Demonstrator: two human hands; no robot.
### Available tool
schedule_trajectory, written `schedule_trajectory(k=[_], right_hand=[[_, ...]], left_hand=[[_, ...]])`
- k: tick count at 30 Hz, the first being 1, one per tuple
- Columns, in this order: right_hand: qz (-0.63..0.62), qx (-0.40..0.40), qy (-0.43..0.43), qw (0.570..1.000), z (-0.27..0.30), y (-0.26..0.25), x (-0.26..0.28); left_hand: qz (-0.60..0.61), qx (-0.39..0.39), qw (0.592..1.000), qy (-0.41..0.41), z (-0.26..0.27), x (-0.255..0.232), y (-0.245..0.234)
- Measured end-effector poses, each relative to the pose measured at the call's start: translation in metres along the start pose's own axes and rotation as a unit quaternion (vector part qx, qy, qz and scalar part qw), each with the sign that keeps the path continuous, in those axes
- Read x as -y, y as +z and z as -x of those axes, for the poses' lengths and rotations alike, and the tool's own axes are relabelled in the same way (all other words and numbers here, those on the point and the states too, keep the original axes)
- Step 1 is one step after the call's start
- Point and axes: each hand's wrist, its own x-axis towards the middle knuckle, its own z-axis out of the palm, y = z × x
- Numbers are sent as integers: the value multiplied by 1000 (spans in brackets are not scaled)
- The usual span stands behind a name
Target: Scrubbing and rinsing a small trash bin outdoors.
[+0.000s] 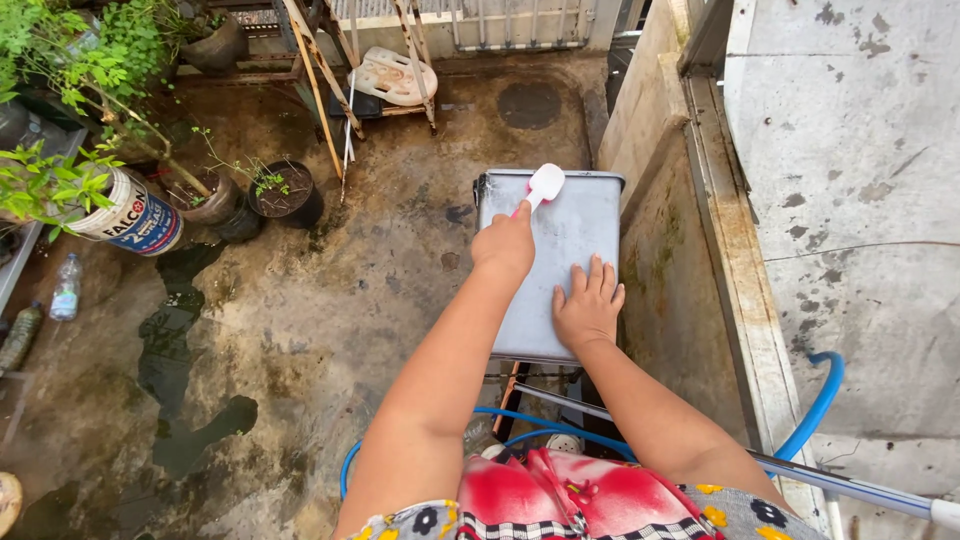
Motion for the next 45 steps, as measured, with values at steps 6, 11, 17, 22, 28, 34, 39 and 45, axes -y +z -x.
schedule_trajectory(k=[6,11,17,22,28,34,39,45], right_hand=[[-6,3,-1,1000,-2,7,-7],[-8,-1,-16,1000,1,11,-8],[-7,-6,-17,1000,4,9,-6],[-7,-19,-11,1000,0,6,-5],[-11,-27,-16,999,0,7,-5],[-15,-14,-16,1000,-2,8,-9],[-35,-32,-29,998,2,13,-13],[-31,-45,-25,998,2,12,-11]], left_hand=[[39,51,998,-18,104,48,9],[48,98,990,-84,197,67,-24],[46,90,991,-88,168,54,-24],[41,30,997,-50,60,36,-18],[45,12,996,-78,34,19,-18],[31,92,995,-30,147,38,-29],[8,165,984,-59,201,53,-45],[7,101,995,4,142,33,-29]])
